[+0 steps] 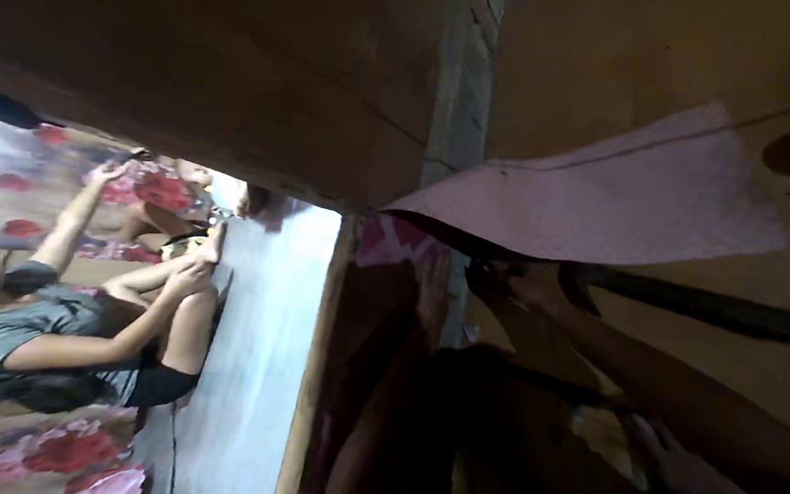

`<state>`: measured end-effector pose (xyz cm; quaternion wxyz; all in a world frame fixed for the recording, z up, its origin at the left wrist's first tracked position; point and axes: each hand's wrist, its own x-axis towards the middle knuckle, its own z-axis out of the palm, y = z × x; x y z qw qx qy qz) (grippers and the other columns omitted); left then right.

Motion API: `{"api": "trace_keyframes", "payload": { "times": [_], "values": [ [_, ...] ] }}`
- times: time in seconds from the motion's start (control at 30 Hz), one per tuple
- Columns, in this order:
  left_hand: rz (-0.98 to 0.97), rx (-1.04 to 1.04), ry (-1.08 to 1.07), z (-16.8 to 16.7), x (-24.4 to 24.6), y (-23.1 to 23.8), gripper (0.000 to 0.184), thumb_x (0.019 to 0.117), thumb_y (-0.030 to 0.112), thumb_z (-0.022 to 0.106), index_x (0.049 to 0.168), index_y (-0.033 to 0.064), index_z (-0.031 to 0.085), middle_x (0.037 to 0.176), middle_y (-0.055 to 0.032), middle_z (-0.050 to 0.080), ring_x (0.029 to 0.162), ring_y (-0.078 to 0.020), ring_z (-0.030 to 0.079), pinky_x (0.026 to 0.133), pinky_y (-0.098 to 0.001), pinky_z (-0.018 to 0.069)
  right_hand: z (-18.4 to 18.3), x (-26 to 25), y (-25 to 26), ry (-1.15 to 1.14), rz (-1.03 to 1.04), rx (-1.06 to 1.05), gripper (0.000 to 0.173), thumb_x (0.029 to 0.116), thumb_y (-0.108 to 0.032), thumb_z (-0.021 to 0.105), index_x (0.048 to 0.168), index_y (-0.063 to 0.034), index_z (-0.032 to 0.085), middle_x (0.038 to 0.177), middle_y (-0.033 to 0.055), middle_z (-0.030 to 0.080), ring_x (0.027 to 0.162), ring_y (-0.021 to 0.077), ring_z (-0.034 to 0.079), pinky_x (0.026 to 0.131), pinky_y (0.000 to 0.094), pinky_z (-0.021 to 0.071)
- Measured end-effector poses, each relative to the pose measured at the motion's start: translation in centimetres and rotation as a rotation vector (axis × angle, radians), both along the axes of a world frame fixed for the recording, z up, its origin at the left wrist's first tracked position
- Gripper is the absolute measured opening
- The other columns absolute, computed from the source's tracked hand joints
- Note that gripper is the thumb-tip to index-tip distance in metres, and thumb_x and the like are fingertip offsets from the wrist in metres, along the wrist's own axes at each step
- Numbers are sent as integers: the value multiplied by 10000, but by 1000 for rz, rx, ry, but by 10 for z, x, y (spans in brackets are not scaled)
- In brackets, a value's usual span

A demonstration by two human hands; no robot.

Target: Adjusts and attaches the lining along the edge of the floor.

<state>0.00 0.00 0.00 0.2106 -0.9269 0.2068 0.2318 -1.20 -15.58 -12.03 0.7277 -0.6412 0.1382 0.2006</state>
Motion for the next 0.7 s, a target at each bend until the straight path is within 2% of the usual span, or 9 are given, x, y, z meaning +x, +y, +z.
{"api": "trace_keyframes", "payload": {
  "times": [0.03, 0.13, 0.2, 0.3, 0.37, 0.43, 0.53, 0.6, 0.7],
  "values": [
    [-40, 23, -21, -7, 5, 4, 724, 1057, 252, 544, 1593, -80, 187, 1694, -207, 166, 1578, -337, 155, 1265, -509, 96, 4, 0, 0, 13, 5, -2, 308, 1054, -182, 571, 1263, 38, 627, 1147, 169, 652, 944, 167, 613, 855, 348, 513],
    [-155, 46, -96, -50, 24, 34, 747, 1061, 328, 516, 1594, -79, 188, 1694, -216, 152, 1587, -328, 114, 1271, -526, 53, 9, 1, -1, 51, 5, -8, 303, 1047, -179, 580, 1255, 38, 623, 1153, 181, 648, 950, 199, 620, 863, 379, 519],
    [-133, 65, -106, -56, 25, 33, 752, 1055, 339, 532, 1600, -58, 199, 1697, -190, 169, 1588, -312, 120, 1275, -511, 51, 4, 0, -2, 31, -9, -11, 295, 1039, -198, 587, 1214, 35, 635, 1081, 156, 648, 871, 175, 610, 799, 359, 526],
    [-49, -2, -130, -60, 19, 33, 750, 1051, 334, 547, 1615, -18, 201, 1709, -144, 156, 1593, -291, 94, 1270, -522, 35, 0, -2, -4, 4, -19, -2, 266, 1028, -181, 598, 1182, 30, 646, 1050, 140, 645, 840, 160, 603, 772, 341, 525],
    [-41, -39, -149, -64, 13, 39, 750, 1052, 329, 545, 1615, -22, 196, 1715, -136, 137, 1595, -296, 74, 1268, -532, 32, -2, -1, -5, -2, -1, 5, 256, 1022, -148, 597, 1198, 31, 645, 1079, 153, 649, 868, 172, 609, 796, 351, 525],
    [-55, -91, -179, -68, 5, 47, 764, 1032, 312, 587, 1604, -37, 222, 1703, -157, 177, 1586, -322, 125, 1267, -531, 83, -4, -2, -6, 13, -3, 24, 257, 1017, -132, 607, 1203, 41, 649, 1105, 172, 658, 915, 192, 630, 836, 363, 538],
    [-9, -14, -114, -68, -3, 48, 799, 1033, 351, 587, 1612, -33, 192, 1709, -164, 142, 1592, -311, 93, 1273, -527, 46, -2, -4, -5, 65, -15, 66, 251, 1028, -116, 603, 1232, 25, 643, 1139, 174, 655, 952, 200, 636, 852, 364, 545],
    [-29, -13, -113, -73, -10, 55, 798, 1019, 360, 605, 1597, -48, 235, 1698, -174, 182, 1587, -314, 126, 1266, -542, 36, 1, -5, -2, 72, 1, 84, 246, 1034, -95, 586, 1246, 19, 641, 1114, 161, 651, 896, 179, 615, 811, 346, 532],
    [-92, -33, -163, -79, -30, 67, 778, 1007, 346, 621, 1586, -47, 280, 1681, -173, 245, 1566, -306, 222, 1259, -516, 119, 6, -9, -1, 91, 68, 139, 253, 1065, -116, 539, 1263, 21, 618, 987, 96, 654, 741, 97, 590, 687, 259, 515]
  ]
}}
